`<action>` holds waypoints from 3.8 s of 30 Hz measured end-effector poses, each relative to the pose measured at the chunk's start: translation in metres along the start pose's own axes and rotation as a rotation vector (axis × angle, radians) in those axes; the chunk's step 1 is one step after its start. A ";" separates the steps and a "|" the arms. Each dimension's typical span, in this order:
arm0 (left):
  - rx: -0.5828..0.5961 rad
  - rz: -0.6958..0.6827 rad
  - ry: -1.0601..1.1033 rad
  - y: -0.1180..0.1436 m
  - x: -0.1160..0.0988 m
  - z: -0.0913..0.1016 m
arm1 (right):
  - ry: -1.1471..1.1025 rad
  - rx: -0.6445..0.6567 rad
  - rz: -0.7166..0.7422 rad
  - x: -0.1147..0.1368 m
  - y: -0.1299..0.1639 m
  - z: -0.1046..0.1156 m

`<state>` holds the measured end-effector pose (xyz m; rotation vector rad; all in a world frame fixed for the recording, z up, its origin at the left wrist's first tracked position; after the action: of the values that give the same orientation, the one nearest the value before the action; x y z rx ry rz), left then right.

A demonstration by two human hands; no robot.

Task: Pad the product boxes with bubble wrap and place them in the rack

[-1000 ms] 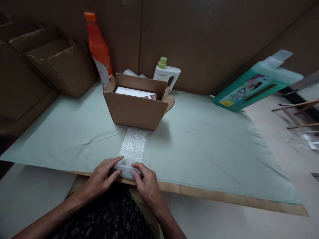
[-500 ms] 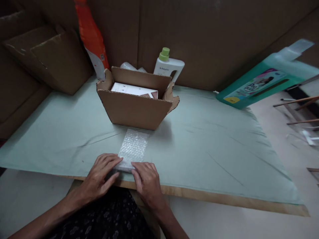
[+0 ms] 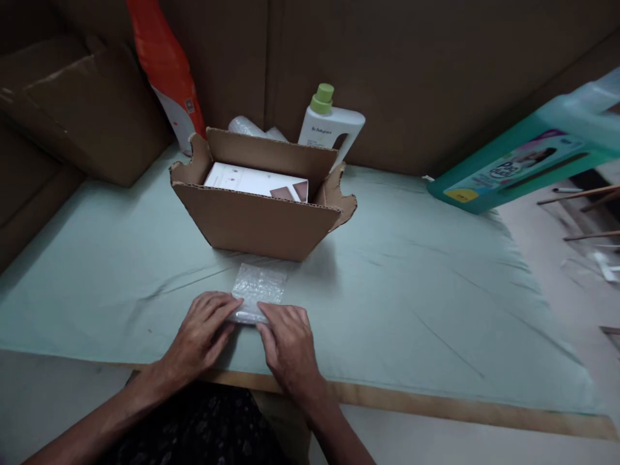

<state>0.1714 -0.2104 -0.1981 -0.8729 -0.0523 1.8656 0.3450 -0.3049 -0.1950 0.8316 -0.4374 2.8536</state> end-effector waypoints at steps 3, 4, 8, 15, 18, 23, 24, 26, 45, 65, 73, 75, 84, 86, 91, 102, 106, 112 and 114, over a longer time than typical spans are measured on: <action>-0.015 0.081 -0.047 -0.014 0.008 -0.002 | 0.049 -0.023 -0.033 -0.004 -0.011 0.006; -0.011 0.112 -0.088 -0.021 0.012 -0.003 | 0.112 -0.064 -0.026 -0.004 -0.013 0.007; -0.001 0.223 -0.217 -0.038 0.026 -0.006 | 0.302 -0.076 0.068 0.003 -0.021 0.006; -0.198 0.497 0.359 -0.015 0.007 -0.001 | 0.010 -0.068 -0.103 -0.002 -0.037 0.003; -0.103 0.593 0.689 -0.006 -0.009 -0.005 | -0.384 -0.034 -0.334 0.006 -0.030 0.002; -0.095 0.609 0.881 -0.008 -0.021 -0.006 | -0.756 0.089 -0.506 0.026 -0.007 -0.001; -0.098 0.611 0.870 -0.008 -0.021 -0.005 | -0.736 0.097 -0.497 0.025 -0.004 0.003; -0.074 0.576 0.775 -0.007 -0.020 -0.003 | -0.663 0.128 -0.473 0.022 0.000 0.016; -0.307 -0.250 -0.360 -0.146 0.029 0.116 | -0.084 -0.367 -0.222 0.010 -0.159 0.189; -0.275 -0.283 -0.306 -0.146 0.035 0.098 | 1.031 0.164 -0.313 0.047 -0.221 0.163; -0.271 -0.260 -0.282 -0.146 0.035 0.098 | 0.873 0.288 -0.313 0.023 -0.235 0.134; -0.263 -0.263 -0.270 -0.146 0.035 0.097 | 0.841 0.289 -0.352 0.015 -0.231 0.140; -0.267 -0.292 -0.287 -0.148 0.037 0.098 | 0.716 0.351 -0.418 0.015 -0.230 0.134; -0.280 -0.302 -0.291 -0.147 0.036 0.098 | 0.668 0.331 -0.415 0.018 -0.231 0.138; -0.467 -0.225 -0.205 -0.132 0.034 0.100 | 0.529 0.008 -0.351 0.027 -0.193 0.186; -0.199 0.388 0.442 -0.110 0.113 0.047 | -0.295 -0.058 -0.363 -0.073 -0.118 0.103; -0.156 0.445 0.553 -0.120 0.104 0.030 | -0.419 -0.050 -0.328 -0.067 -0.127 0.073; -0.164 0.576 0.447 -0.066 0.094 0.065 | -0.378 -0.039 -0.281 -0.018 -0.105 0.065; -0.195 0.632 0.340 -0.055 0.095 0.094 | -0.373 -0.020 -0.230 0.005 -0.113 0.064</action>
<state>0.1395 -0.0753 -0.1577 -1.4561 0.2878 2.2812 0.3970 -0.2174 -0.1138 1.3230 -0.3804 2.4821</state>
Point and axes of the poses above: each hand's wrist, its own y-axis away from the middle knuckle, its own z-axis out of the back of the hand, x = y × z, the point moved 2 cm from there along -y, towards the middle knuckle, and after that the axes turned 6 degrees about -z, right-handed, at the moved point
